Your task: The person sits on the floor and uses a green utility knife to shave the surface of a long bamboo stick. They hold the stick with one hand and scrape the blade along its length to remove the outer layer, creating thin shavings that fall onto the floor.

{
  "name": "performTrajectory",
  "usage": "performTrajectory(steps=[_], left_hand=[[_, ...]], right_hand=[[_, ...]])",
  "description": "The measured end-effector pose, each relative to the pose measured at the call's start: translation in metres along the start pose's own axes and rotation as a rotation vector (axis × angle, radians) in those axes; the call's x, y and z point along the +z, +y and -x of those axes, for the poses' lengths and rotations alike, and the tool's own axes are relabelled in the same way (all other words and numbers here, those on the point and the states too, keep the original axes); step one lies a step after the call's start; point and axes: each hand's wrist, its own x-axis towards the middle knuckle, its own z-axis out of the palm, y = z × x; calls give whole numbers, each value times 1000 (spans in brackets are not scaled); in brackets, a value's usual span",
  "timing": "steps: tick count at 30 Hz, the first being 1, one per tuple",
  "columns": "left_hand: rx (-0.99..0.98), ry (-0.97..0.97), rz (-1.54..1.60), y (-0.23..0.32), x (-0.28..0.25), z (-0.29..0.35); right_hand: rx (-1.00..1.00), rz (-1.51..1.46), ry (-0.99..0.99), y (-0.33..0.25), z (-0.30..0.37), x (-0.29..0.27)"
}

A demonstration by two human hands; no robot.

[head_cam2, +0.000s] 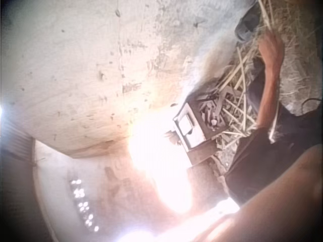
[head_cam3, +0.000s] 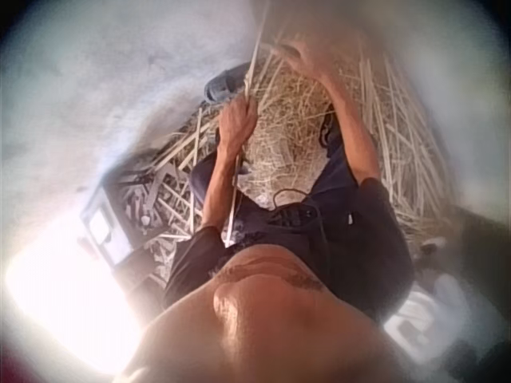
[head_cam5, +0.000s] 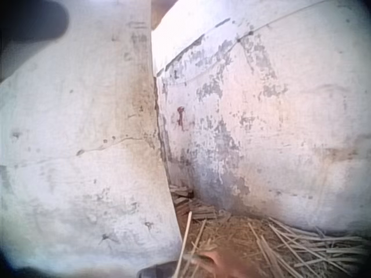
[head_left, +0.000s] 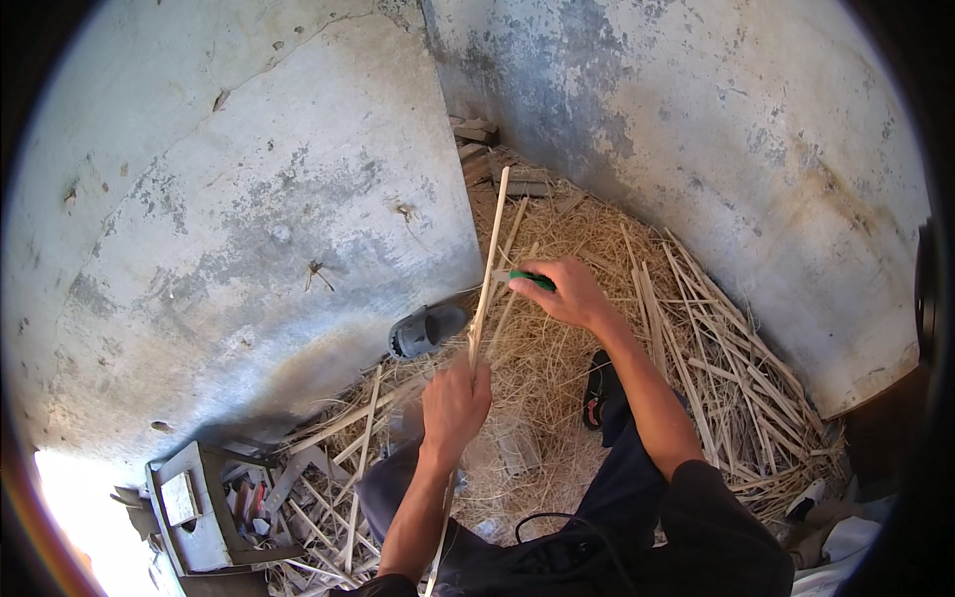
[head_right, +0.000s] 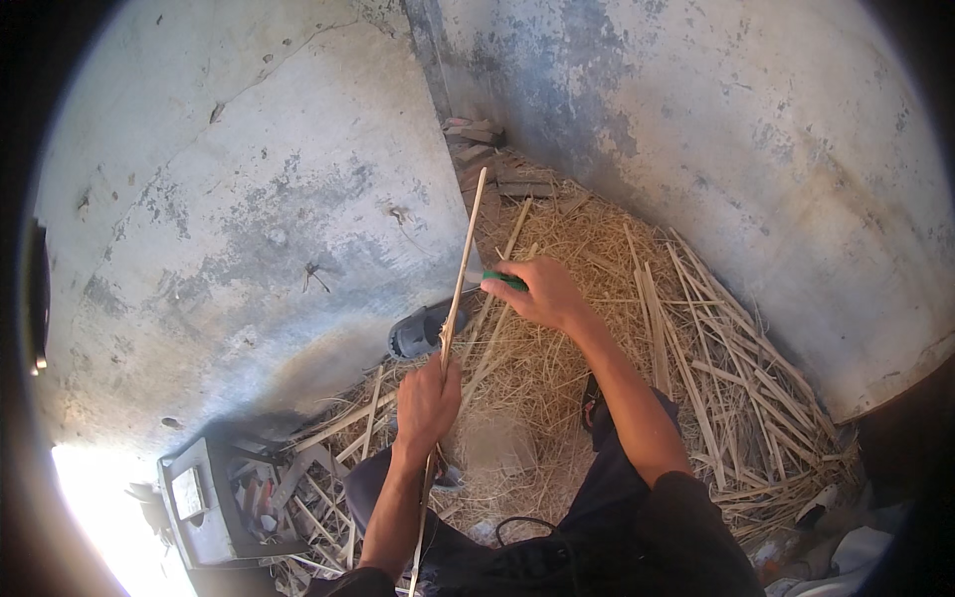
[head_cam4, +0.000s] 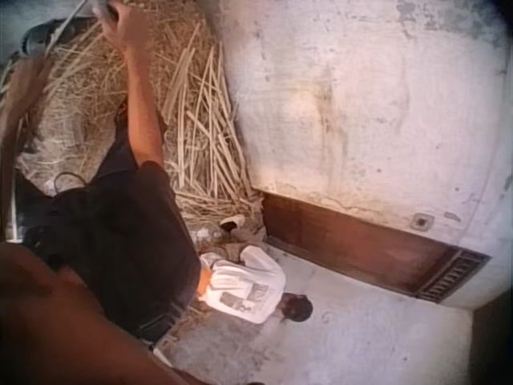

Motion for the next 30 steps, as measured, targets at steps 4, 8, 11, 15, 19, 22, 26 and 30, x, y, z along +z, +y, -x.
performTrajectory(steps=[4, 8, 11, 15, 19, 22, 26, 30], left_hand=[[-14, 27, 26, 17, -8, -3], [8, 30, 5, 12, -5, -3], [83, 62, -55, 8, -2, -2], [106, 104, -132, 6, 0, -1], [96, 107, -128, 6, 0, 0], [89, 108, -127, 4, 1, 0], [-11, 70, -91, 7, 1, 0], [-22, 78, -122, 6, 0, 1]], right_hand=[[-42, -45, -72, -12, 3, 0], [-129, -50, -76, -20, 4, 7], [-157, -3, -54, -16, 4, 13], [-192, 33, -15, -16, 3, 19], [-206, 31, 20, -15, 3, 21], [-179, 40, 2, -13, 2, 22], [-191, 51, 35, -14, 1, 24], [-199, 38, 46, -17, -1, 23]])
